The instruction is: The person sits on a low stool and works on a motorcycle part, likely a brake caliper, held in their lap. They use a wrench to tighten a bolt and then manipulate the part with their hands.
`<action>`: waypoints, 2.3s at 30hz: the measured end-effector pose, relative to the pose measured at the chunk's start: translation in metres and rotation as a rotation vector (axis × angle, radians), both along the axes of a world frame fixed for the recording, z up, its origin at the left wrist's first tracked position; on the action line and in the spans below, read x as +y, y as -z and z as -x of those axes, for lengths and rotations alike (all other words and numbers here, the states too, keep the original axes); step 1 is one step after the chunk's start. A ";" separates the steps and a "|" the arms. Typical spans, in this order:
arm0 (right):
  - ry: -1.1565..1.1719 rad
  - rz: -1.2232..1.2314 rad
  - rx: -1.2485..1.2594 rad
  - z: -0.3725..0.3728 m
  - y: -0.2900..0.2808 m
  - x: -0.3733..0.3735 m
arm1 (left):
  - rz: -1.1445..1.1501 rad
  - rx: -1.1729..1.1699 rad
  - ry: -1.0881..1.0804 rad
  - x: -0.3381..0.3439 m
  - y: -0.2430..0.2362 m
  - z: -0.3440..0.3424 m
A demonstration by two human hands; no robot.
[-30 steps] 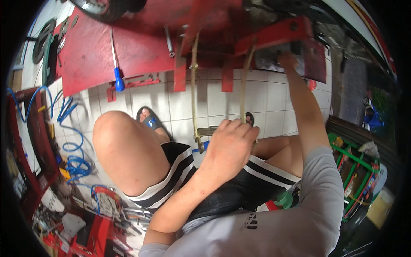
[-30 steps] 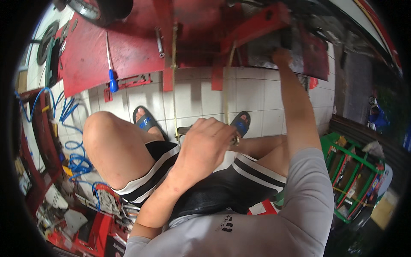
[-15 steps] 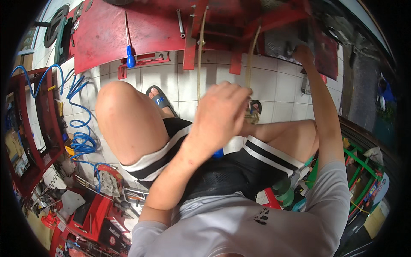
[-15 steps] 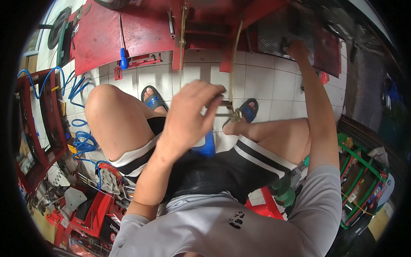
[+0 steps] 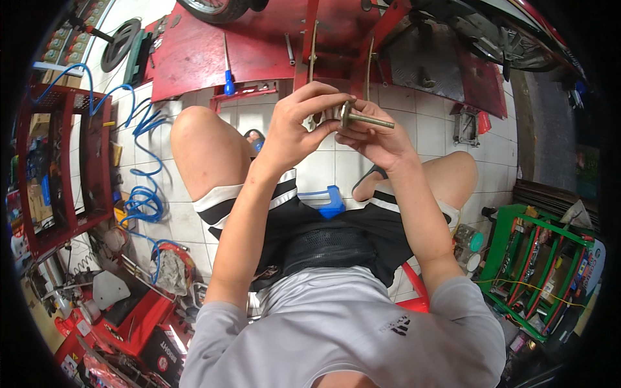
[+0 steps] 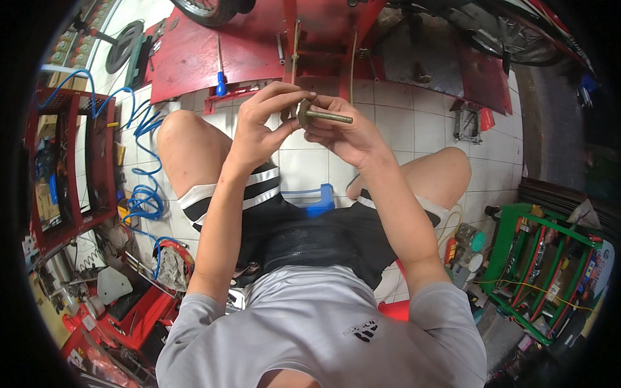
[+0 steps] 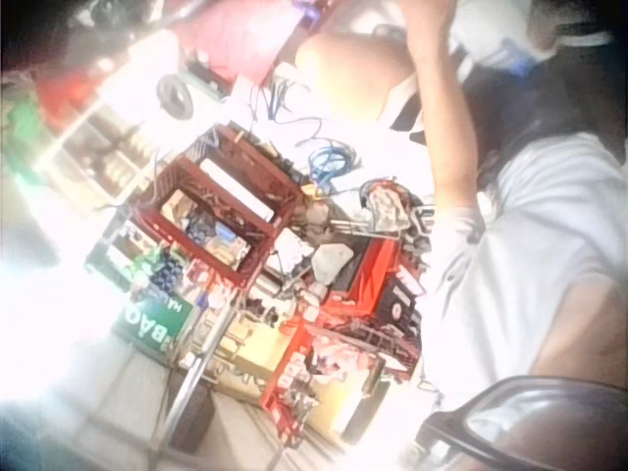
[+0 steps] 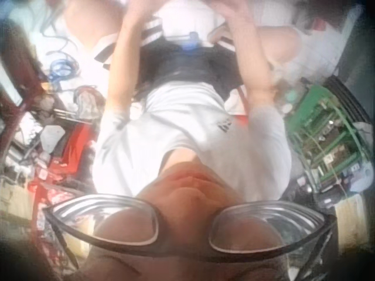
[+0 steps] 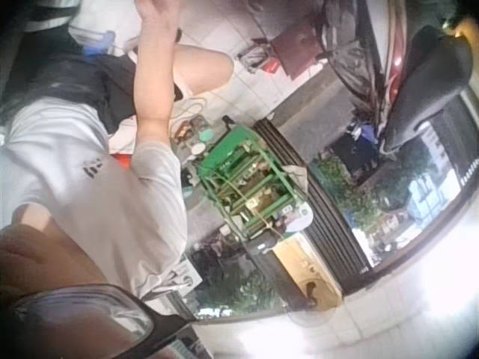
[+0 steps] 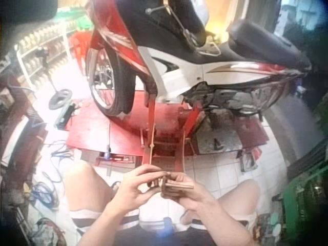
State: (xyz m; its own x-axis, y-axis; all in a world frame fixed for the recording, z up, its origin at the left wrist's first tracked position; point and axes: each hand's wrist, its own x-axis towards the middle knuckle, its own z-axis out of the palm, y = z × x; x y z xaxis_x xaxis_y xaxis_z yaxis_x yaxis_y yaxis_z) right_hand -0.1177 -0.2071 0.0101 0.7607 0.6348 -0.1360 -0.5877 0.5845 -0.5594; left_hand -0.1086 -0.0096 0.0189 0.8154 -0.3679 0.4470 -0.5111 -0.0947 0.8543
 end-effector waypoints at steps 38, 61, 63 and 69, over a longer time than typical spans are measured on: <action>0.580 0.853 -0.305 0.035 0.088 0.060 | -0.351 0.406 -0.056 0.077 0.078 0.001; 0.598 1.249 -0.772 0.020 0.066 0.067 | -0.456 0.304 0.066 0.052 0.051 -0.020; 0.595 1.249 -0.786 0.019 0.067 0.066 | -0.487 0.252 0.060 0.050 0.047 -0.021; 0.525 1.235 -0.760 0.017 0.070 0.063 | -0.434 0.189 0.077 0.048 0.054 -0.023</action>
State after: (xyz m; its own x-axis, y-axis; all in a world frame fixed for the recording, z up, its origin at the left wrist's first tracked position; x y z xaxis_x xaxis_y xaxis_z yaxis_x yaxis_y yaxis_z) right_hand -0.1348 -0.1442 -0.0597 0.9859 0.0692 0.1522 0.1672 -0.4095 -0.8968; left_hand -0.0860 0.0382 -0.0348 0.8306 -0.5502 0.0853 -0.3704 -0.4317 0.8225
